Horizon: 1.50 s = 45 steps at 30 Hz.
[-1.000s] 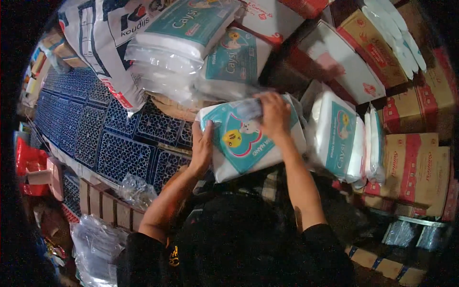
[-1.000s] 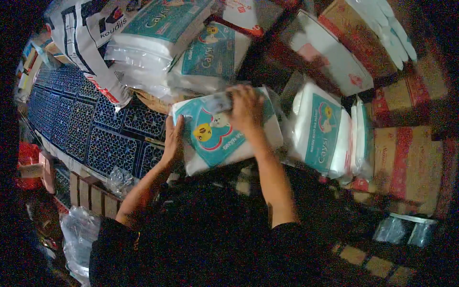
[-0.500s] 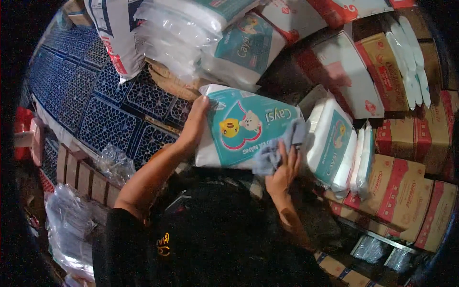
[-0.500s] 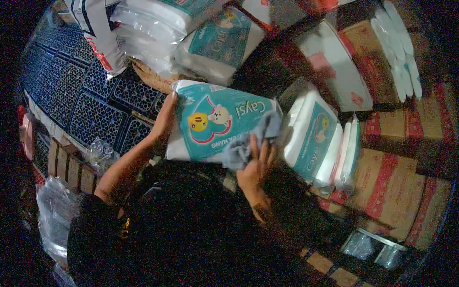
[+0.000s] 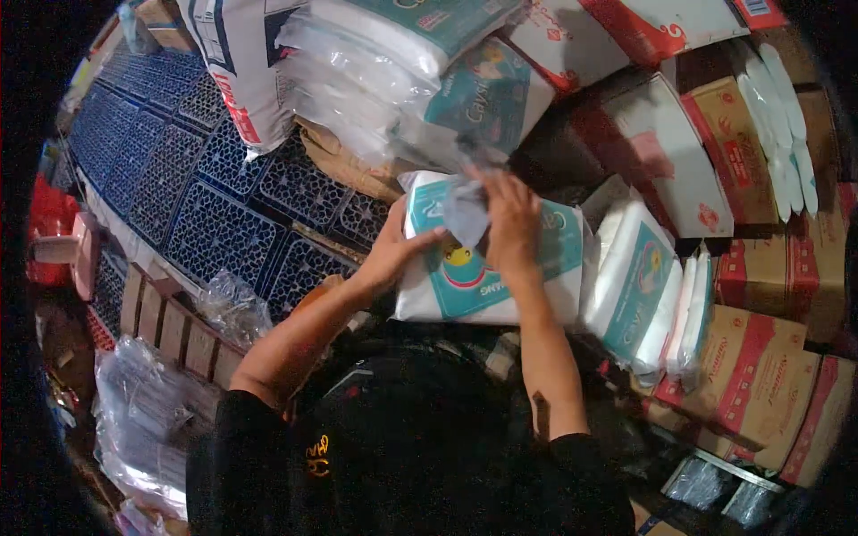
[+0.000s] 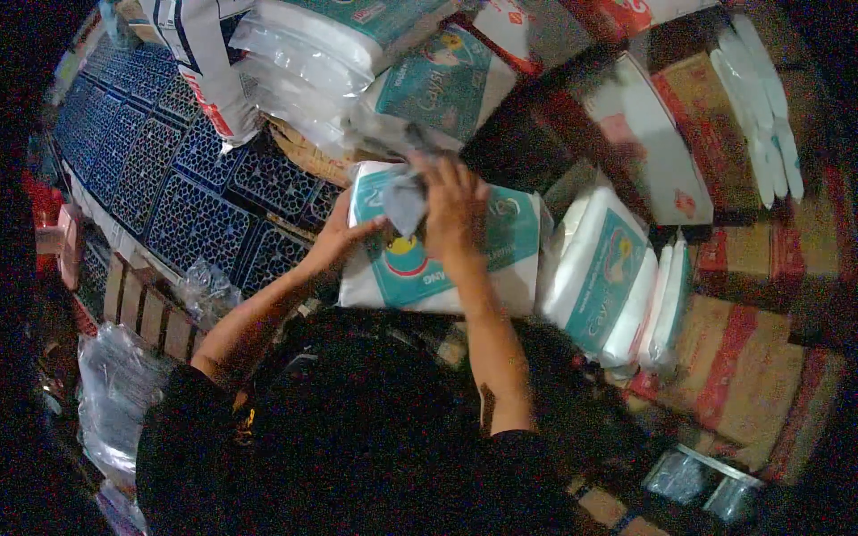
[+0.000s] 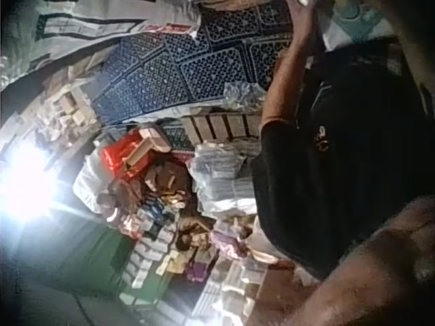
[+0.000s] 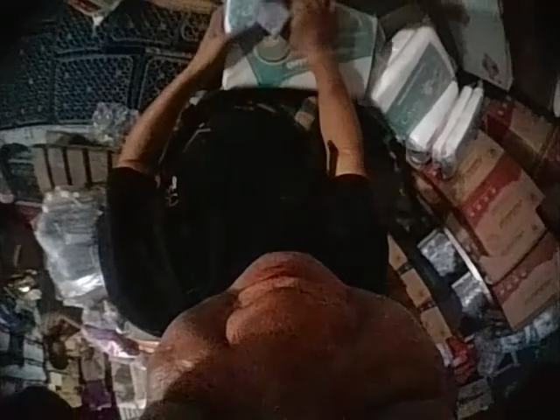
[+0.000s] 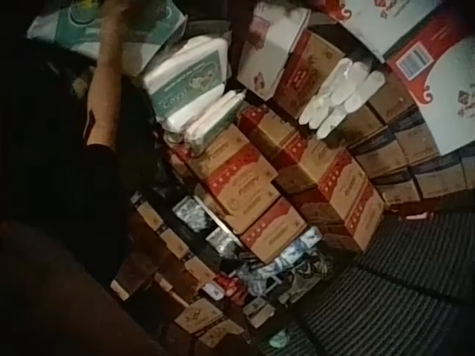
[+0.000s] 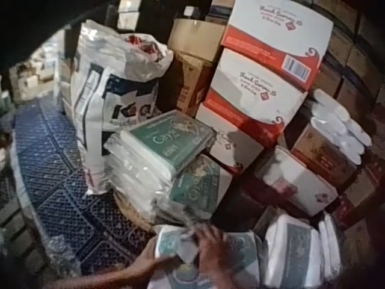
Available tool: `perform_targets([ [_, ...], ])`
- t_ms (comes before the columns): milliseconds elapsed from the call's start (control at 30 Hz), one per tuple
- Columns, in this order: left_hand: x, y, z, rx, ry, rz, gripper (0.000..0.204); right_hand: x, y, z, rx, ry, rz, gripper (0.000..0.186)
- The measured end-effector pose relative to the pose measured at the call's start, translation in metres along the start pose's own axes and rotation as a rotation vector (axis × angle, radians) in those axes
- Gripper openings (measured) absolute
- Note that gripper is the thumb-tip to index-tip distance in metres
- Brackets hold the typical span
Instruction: Wipe and clean packages of wet wipes or diapers with a cloth and stack them in the storage area.
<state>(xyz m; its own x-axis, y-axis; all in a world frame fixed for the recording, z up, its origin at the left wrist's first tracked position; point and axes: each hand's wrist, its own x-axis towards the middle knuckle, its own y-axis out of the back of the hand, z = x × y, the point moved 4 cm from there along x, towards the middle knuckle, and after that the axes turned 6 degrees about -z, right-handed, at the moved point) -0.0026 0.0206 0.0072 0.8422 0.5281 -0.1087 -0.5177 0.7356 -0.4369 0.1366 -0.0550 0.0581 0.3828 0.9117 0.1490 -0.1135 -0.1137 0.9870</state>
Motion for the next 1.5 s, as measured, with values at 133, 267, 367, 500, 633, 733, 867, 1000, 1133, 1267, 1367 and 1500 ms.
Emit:
perform_targets([
  [133, -0.004, -0.003, 0.004, -0.151, 0.138, 0.006, 0.065, -0.027, 0.029, 0.046, 0.187, -0.190, 0.035, 0.049],
  [267, -0.001, 0.000, 0.006, -0.141, 0.231, -0.057, 0.065, -0.085, 0.027, 0.087, 0.357, -0.348, 0.204, 0.044],
  [367, 0.001, 0.007, 0.000, -0.152, 0.304, -0.114, 0.063, -0.132, 0.029, 0.078, 0.347, -0.457, 0.127, 0.047],
  [500, -0.007, -0.006, 0.025, -0.103, 0.346, 0.078, 0.059, -0.173, 0.045, 0.050, 0.310, -0.427, 0.094, 0.047],
  [633, -0.006, -0.017, 0.043, -0.020, 0.173, 0.021, 0.052, -0.190, 0.047, 0.055, 0.659, -0.625, 0.142, 0.042],
  [733, -0.016, -0.027, 0.072, -0.013, -0.013, -0.046, 0.051, -0.190, 0.065, 0.083, 0.700, -0.616, 0.336, 0.037],
  [867, -0.021, -0.032, 0.098, 0.099, -0.243, -0.282, 0.070, -0.155, 0.142, 0.087, 0.615, -0.376, 0.811, 0.049],
  [1000, -0.015, -0.031, 0.098, 0.248, -0.192, -0.385, 0.075, -0.121, 0.149, 0.088, 1.001, -0.350, 0.666, 0.060],
  [1133, -0.017, -0.039, 0.098, 0.422, -0.092, -0.337, 0.074, -0.069, 0.163, 0.022, 0.259, -0.088, 0.443, 0.051],
  [1267, -0.041, -0.031, 0.090, 0.358, -0.083, -0.344, 0.063, -0.051, 0.159, -0.067, 0.292, 0.188, 0.455, 0.044],
  [1367, -0.037, -0.009, 0.063, 0.303, -0.192, -0.349, 0.057, -0.046, 0.153, -0.076, 0.315, 0.240, 0.455, 0.038],
  [1500, -0.043, -0.007, 0.072, 0.336, -0.462, -0.348, 0.052, -0.062, 0.172, -0.028, 0.218, 0.138, 0.400, 0.038],
])
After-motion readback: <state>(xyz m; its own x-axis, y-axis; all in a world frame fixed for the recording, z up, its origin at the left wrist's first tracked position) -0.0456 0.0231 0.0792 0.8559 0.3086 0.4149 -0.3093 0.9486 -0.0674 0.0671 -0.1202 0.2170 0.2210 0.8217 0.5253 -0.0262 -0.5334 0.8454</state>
